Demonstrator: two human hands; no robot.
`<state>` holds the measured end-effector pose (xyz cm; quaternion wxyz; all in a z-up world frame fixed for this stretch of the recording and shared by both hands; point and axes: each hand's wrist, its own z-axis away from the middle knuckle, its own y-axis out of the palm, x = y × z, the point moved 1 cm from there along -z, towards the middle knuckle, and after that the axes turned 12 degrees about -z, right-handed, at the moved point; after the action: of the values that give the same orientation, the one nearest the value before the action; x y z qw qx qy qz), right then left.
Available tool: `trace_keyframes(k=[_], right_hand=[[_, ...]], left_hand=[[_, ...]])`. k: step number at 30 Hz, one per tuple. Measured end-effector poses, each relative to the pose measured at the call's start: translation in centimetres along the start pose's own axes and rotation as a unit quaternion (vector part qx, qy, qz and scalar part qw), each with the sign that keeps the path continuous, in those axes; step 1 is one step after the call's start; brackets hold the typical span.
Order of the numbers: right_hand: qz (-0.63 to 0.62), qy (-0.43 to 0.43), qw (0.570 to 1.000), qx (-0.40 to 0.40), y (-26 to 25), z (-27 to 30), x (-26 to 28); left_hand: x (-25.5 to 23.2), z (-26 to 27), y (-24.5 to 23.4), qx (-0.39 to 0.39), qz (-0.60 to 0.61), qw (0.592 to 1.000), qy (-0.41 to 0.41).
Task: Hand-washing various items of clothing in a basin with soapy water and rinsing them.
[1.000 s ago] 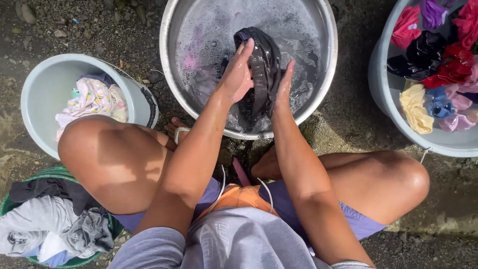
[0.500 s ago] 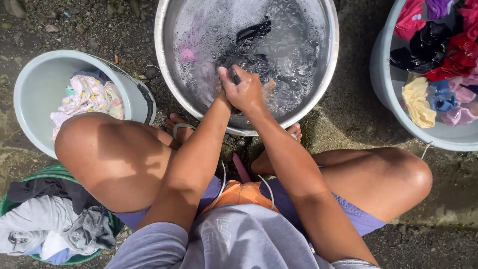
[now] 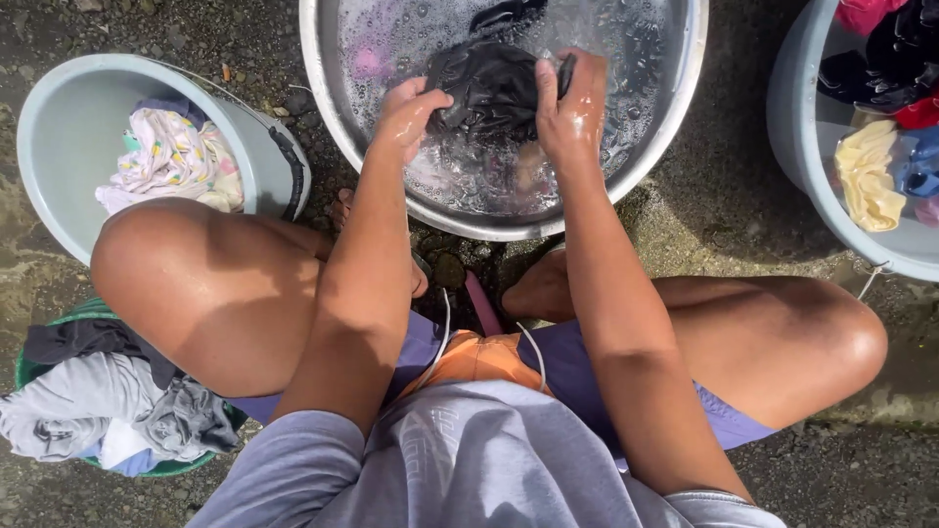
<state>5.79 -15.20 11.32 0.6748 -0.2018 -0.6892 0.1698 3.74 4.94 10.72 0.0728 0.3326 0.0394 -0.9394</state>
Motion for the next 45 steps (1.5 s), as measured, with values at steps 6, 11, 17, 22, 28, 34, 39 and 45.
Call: trace_keyframes(k=[6, 11, 17, 22, 28, 34, 39, 45], right_hand=[[0.185, 0.025, 0.947, 0.262, 5.1, 2.5, -1.4], [0.282, 0.124, 0.881, 0.358, 7.8, 3.7, -6.2], [0.368, 0.128, 0.769, 0.507, 7.6, 5.5, -12.8], [0.439, 0.180, 0.688, 0.549, 15.3, 10.7, -34.1], [0.285, 0.219, 0.846, 0.394, 10.8, 8.4, -27.5], [-0.195, 0.340, 0.919, 0.045, 4.3, 1.7, -6.5], [-0.103, 0.317, 0.943, -0.010, 4.5, 2.4, -7.9], [-0.156, 0.296, 0.942, -0.013, 5.0, 2.9, -4.1]], left_hand=[[6.9, -4.7, 3.1, -0.093, -0.289, 0.950, 0.068], [7.1, -3.3, 4.0, -0.103, -0.456, 0.883, 0.023], [11.8, -6.4, 3.9, -0.034, -0.564, 0.825, -0.018], [8.1, -2.6, 4.1, 0.031, -0.599, 0.800, -0.013], [7.7, -2.0, 4.1, 0.035, -0.480, 0.876, -0.009], [-1.6, 3.6, 3.7, 0.138, -0.288, 0.945, -0.067], [-1.0, 2.1, 3.8, -0.104, 0.251, 0.960, -0.065], [0.7, 1.8, 5.7, 0.031, 0.060, 0.990, -0.124]])
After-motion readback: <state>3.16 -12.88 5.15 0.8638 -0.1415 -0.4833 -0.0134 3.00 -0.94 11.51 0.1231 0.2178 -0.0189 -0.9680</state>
